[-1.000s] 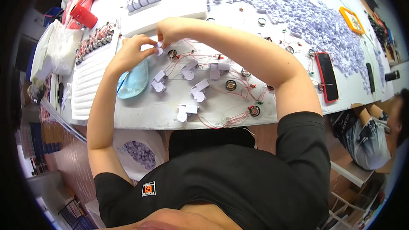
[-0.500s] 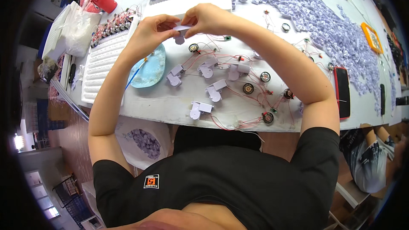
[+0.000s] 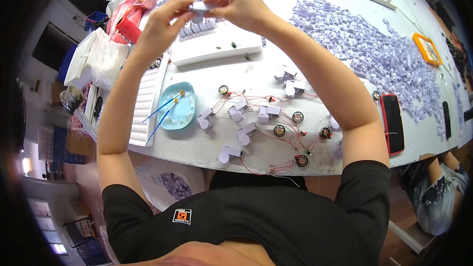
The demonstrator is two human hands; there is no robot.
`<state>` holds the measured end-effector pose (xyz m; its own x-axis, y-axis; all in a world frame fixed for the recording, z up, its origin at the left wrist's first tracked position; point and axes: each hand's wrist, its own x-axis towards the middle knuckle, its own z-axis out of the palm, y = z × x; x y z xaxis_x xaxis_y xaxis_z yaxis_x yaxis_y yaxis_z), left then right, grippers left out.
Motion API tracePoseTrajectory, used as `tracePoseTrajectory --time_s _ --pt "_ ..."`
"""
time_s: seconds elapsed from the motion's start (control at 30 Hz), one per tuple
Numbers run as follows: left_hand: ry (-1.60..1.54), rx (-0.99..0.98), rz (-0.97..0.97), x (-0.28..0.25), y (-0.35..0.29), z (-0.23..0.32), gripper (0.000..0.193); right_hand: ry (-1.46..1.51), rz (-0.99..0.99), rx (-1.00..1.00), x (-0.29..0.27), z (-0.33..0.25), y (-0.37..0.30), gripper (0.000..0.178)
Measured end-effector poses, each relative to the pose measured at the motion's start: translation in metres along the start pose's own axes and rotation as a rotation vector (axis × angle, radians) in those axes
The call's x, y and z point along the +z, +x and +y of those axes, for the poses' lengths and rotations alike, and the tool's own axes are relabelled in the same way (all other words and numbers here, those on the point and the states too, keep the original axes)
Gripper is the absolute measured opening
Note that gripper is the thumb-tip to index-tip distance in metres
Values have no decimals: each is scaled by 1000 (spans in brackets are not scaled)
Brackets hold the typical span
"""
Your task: The person assembles small electronic components and places them into a plastic tray with an insert, working by hand.
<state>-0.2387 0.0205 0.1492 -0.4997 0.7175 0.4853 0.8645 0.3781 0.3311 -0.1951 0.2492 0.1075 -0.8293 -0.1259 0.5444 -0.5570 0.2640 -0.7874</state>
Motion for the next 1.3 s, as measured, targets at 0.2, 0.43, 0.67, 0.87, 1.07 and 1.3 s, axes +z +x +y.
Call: tracePoseTrajectory --time_s 0.2,0.43,0.67,0.87,1.07,1.3 --pt "-508 -602 -110 -35 39 -9 54 -403 273 -344 13 2 35 24" --pt "-1011 -655 133 -15 59 -37 47 -892 293 -677 19 34 58 36" --pt "-634 -542 162 -7 74 -71 28 -859 358 -707 7 58 39 35" --pt "-100 -250 50 16 67 -52 32 -285 273 -232 -12 65 28 41" --pt "-153 -89 46 31 51 -57 39 301 49 64 1 69 39 35" --pt "-254 -198 180 8 61 -41 33 -324 -196 44 -17 106 31 73"
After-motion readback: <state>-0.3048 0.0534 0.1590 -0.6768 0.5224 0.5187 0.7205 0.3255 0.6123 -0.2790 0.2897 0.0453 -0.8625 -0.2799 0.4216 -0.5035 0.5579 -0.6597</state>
